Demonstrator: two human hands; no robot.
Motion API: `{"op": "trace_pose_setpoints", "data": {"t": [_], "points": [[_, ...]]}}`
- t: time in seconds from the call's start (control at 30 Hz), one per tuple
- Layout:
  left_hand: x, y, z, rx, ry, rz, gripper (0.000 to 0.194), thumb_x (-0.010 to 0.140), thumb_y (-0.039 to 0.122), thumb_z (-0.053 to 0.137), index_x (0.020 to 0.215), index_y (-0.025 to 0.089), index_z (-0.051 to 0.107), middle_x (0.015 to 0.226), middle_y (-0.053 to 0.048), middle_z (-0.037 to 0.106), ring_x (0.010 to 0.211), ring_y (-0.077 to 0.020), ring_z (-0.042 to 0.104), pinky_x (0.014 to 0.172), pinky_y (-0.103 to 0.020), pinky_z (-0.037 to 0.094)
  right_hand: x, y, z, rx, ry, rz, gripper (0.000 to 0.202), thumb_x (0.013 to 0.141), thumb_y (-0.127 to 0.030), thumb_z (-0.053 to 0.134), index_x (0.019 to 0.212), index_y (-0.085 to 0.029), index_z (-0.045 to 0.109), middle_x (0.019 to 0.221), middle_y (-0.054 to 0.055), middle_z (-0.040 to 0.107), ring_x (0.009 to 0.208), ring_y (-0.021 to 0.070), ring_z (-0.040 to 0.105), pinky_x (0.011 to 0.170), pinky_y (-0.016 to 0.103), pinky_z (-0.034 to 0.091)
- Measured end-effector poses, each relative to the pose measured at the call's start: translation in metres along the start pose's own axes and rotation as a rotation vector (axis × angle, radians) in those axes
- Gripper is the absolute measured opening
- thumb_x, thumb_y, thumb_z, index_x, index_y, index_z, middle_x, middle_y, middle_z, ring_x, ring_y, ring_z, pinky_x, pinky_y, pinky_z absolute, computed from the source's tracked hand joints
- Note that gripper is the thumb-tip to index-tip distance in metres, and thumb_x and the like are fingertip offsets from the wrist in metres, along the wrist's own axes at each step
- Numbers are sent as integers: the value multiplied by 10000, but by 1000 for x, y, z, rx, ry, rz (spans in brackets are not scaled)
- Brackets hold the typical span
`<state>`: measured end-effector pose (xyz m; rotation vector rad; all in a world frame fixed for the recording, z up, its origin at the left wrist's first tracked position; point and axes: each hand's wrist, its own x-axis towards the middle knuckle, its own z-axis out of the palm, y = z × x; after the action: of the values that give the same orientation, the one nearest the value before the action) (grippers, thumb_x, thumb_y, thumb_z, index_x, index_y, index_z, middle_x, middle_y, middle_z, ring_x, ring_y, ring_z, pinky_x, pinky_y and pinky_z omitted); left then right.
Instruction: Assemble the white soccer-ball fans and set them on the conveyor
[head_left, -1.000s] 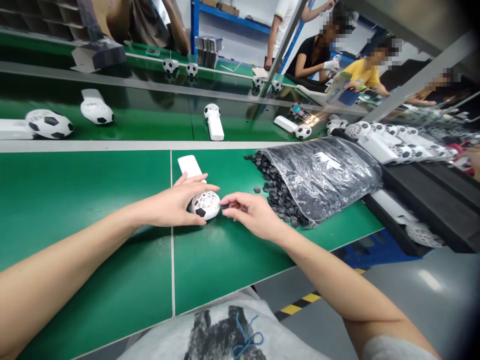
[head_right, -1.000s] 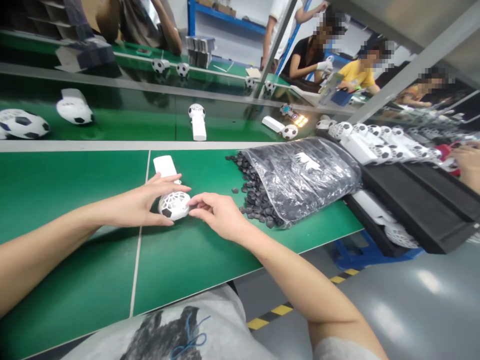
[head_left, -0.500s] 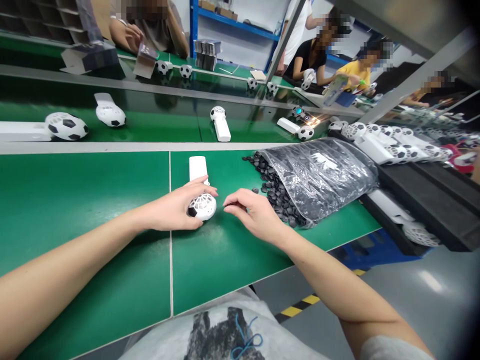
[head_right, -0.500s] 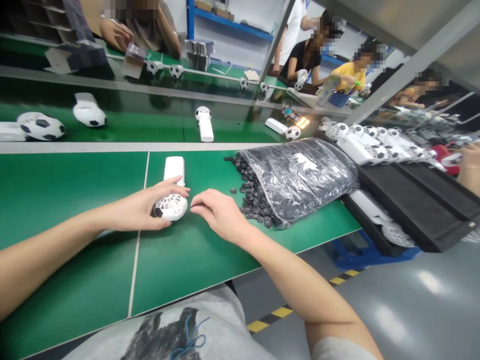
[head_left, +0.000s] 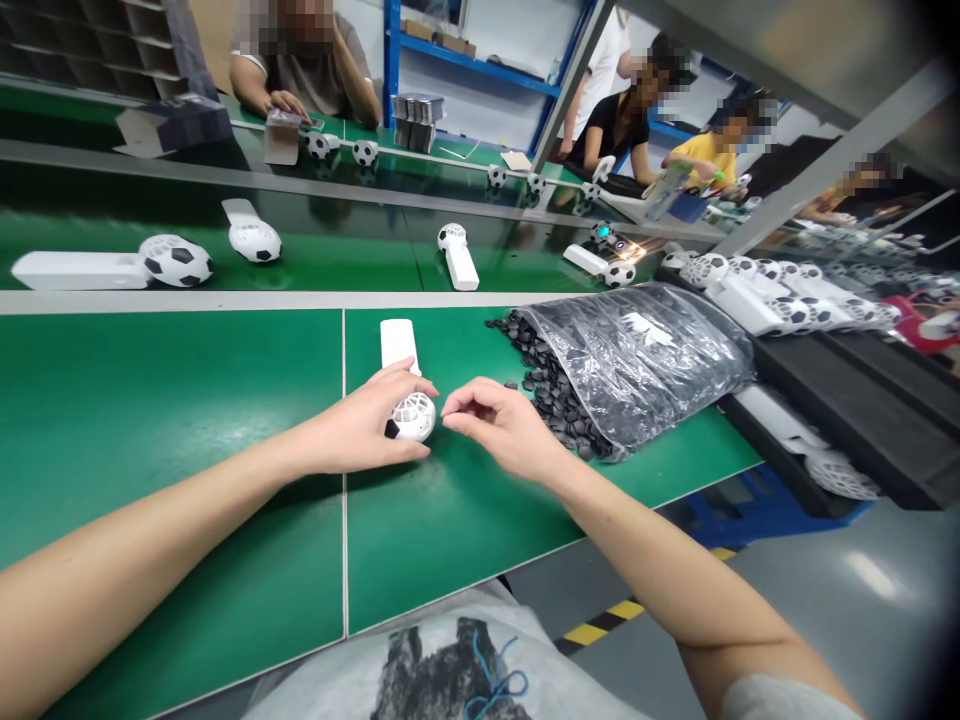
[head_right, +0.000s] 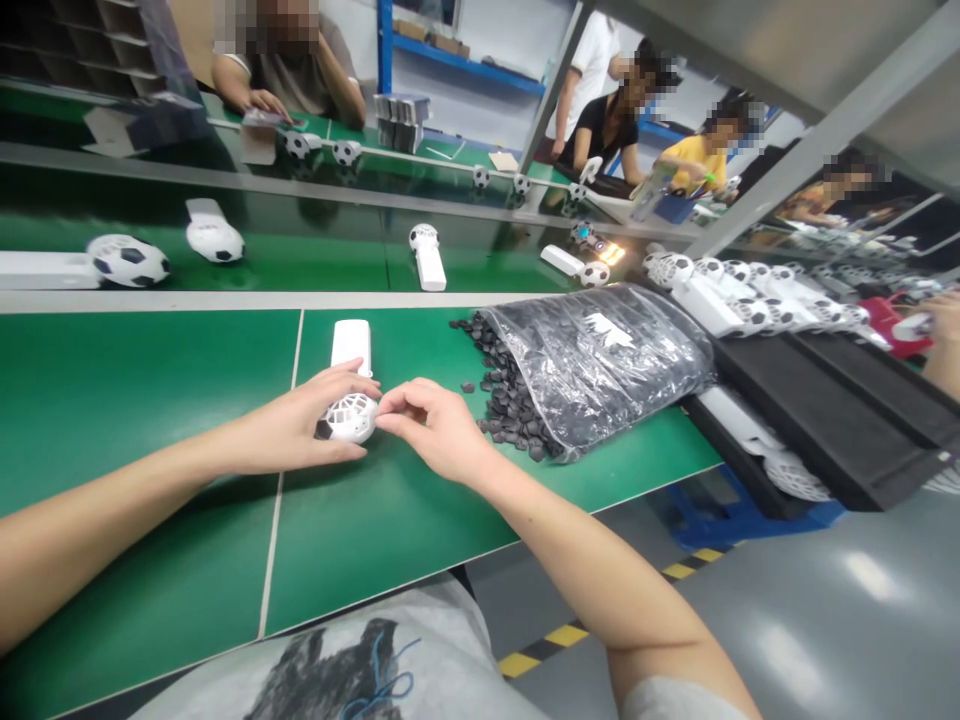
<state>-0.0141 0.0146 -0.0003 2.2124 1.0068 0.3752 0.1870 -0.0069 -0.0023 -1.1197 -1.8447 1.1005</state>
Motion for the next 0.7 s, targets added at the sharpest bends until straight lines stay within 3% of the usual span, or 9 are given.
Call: {"op": "trace_pose_setpoints", "data": {"t": [0.13, 0.3, 0.47, 0.7], "points": [[0, 1, -1, -26, 11, -7, 470, 715, 427, 603, 1116, 211, 486, 1319, -78, 445, 1367, -269, 126, 1068, -433, 254, 7, 1, 7, 264, -82, 125, 80, 754, -236, 623, 773, -167, 587, 735, -15, 595, 683, 117, 557, 678, 268, 452], [-1, 3, 0, -57, 24, -20, 379, 753, 415, 564, 1073, 221, 505, 1284, -54, 479, 1367, -259, 131, 1072, -429, 245, 14, 3, 10, 210, -92, 130, 98, 721, -241, 653, 742, -158, 605, 753, -4, 604, 698, 122, 549, 699, 281, 440], [0, 3, 1, -83, 47, -33, 311, 758, 351, 539, 1040, 223, 510, 1279, -44, 478, 1371, -251, 116, 1074, -433, 241, 17, 11, 13, 301, -96, 152, 197, 700, -283, 688, 686, -168, 529, 645, -44, 548, 609, 106, 515, 616, 254, 419], [-1, 4, 0, -101, 14, -13, 249, 752, 288, 515, 993, 227, 500, 1297, -33, 460, 1372, -235, 110, 1083, -419, 233, 14, 13, 18, 219, -93, 108, 218, 723, -298, 660, 695, -181, 479, 643, -54, 503, 584, 98, 458, 564, 230, 368]]}}
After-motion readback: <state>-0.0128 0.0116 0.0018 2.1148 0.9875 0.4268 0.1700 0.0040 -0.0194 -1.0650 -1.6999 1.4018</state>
